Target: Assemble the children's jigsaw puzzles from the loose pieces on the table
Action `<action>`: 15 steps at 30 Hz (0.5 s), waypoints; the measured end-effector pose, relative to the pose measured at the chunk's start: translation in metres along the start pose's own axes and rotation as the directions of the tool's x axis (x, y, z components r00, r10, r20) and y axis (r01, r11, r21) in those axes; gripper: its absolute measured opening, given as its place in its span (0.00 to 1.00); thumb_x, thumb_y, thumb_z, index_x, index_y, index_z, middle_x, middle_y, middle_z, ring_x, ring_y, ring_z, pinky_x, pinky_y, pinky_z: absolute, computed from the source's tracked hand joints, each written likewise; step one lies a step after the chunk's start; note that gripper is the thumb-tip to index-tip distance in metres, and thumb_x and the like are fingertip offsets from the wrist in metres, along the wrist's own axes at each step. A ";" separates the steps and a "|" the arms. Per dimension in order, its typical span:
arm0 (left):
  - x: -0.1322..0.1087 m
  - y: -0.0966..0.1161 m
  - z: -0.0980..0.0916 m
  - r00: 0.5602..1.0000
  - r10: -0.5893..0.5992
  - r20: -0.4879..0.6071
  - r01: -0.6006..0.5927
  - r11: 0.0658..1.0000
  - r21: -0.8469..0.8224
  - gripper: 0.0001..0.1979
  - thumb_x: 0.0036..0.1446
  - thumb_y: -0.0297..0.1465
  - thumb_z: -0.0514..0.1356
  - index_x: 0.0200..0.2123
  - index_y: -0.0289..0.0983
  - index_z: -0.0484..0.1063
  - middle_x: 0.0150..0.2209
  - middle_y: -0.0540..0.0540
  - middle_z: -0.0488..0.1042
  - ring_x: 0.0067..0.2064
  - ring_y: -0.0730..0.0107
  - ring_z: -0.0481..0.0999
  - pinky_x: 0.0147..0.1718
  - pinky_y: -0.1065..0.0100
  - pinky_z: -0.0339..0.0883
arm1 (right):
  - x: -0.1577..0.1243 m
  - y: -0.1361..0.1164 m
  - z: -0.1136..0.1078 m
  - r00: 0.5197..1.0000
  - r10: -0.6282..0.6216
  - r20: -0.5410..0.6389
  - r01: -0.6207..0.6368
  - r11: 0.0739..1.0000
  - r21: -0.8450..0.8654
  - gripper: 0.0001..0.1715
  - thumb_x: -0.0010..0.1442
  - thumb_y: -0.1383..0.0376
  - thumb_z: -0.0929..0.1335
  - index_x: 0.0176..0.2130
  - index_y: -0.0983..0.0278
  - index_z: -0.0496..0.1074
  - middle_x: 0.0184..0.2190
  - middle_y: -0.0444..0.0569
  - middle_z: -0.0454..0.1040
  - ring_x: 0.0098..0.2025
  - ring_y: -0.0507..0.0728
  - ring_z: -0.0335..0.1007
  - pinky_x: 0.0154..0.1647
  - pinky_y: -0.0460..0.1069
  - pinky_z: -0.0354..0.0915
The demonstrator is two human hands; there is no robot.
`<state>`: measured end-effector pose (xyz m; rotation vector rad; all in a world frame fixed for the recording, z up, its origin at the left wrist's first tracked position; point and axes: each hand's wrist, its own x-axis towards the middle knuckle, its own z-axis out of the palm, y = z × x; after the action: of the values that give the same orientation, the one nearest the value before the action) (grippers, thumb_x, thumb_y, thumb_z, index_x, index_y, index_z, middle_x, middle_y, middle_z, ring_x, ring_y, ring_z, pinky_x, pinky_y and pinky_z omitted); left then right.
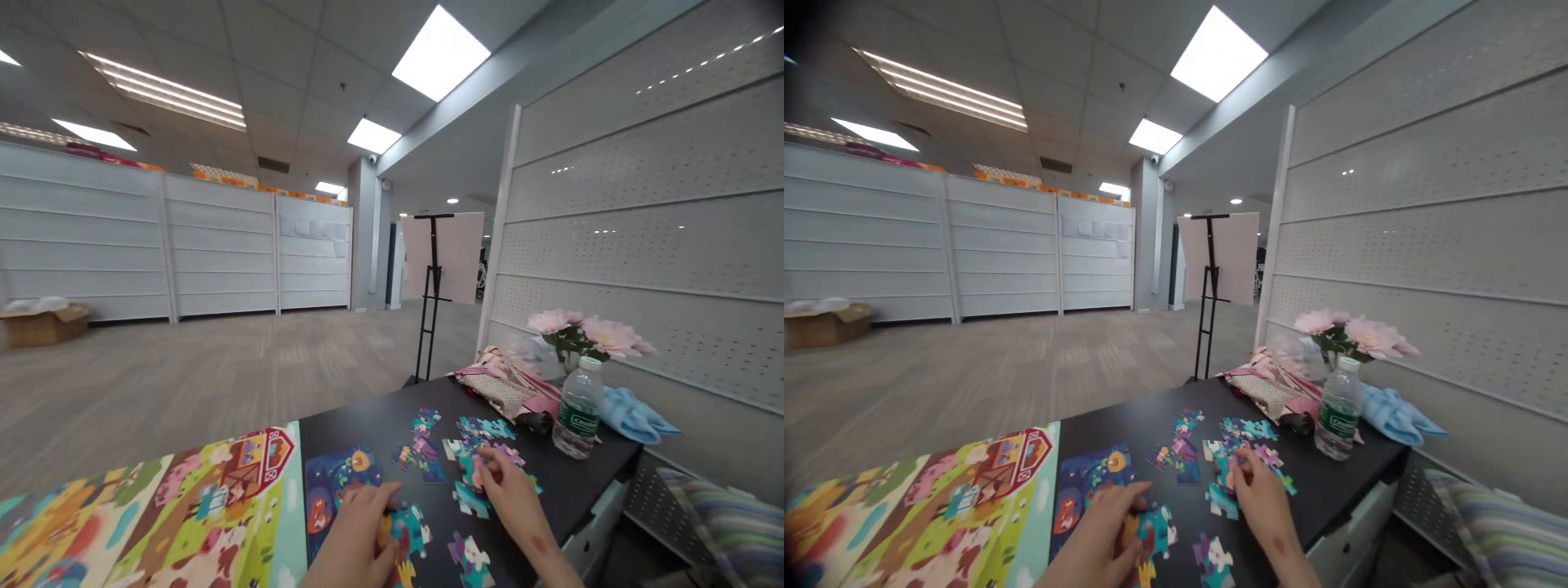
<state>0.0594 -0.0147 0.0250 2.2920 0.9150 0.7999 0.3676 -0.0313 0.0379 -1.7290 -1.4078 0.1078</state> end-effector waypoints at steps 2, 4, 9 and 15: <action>0.002 0.004 0.000 0.999 0.005 0.033 -0.008 0.997 0.071 0.32 0.51 0.26 0.61 0.62 0.42 0.68 0.54 0.41 0.75 0.55 0.49 0.71 0.58 0.55 0.58 | 0.023 0.016 -0.012 0.999 -0.037 -0.039 0.033 0.995 -0.098 0.15 0.57 0.56 0.64 0.36 0.61 0.75 0.32 0.57 0.78 0.35 0.67 0.73 0.40 0.59 0.66; 0.003 0.009 -0.002 0.999 0.007 0.035 -0.011 0.994 0.110 0.29 0.51 0.26 0.61 0.58 0.43 0.70 0.54 0.42 0.75 0.56 0.50 0.71 0.58 0.55 0.58 | 0.036 0.017 -0.011 0.994 -0.102 -0.038 0.095 0.983 -0.155 0.14 0.57 0.59 0.63 0.36 0.62 0.76 0.39 0.61 0.78 0.43 0.70 0.72 0.47 0.63 0.64; 0.002 0.013 -0.004 1.000 0.008 0.028 -0.013 0.984 0.178 0.14 0.58 0.30 0.60 0.47 0.44 0.76 0.54 0.45 0.75 0.56 0.54 0.71 0.61 0.53 0.57 | 0.024 -0.009 0.027 0.939 -0.286 0.193 0.312 0.943 -0.118 0.15 0.61 0.60 0.63 0.41 0.60 0.77 0.45 0.55 0.77 0.52 0.65 0.70 0.57 0.58 0.63; 0.003 0.007 -0.001 0.998 0.008 0.057 -0.021 0.975 0.223 0.15 0.55 0.28 0.61 0.47 0.46 0.75 0.56 0.46 0.73 0.58 0.53 0.71 0.62 0.51 0.57 | 0.006 -0.016 0.036 0.885 -0.310 0.347 0.359 0.929 -0.087 0.13 0.58 0.62 0.69 0.44 0.57 0.77 0.51 0.51 0.76 0.57 0.64 0.68 0.61 0.60 0.60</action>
<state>0.0630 -0.0166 0.0311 2.5033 1.0084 0.6635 0.3381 -0.0061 0.0289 -1.6065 -1.9898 0.1051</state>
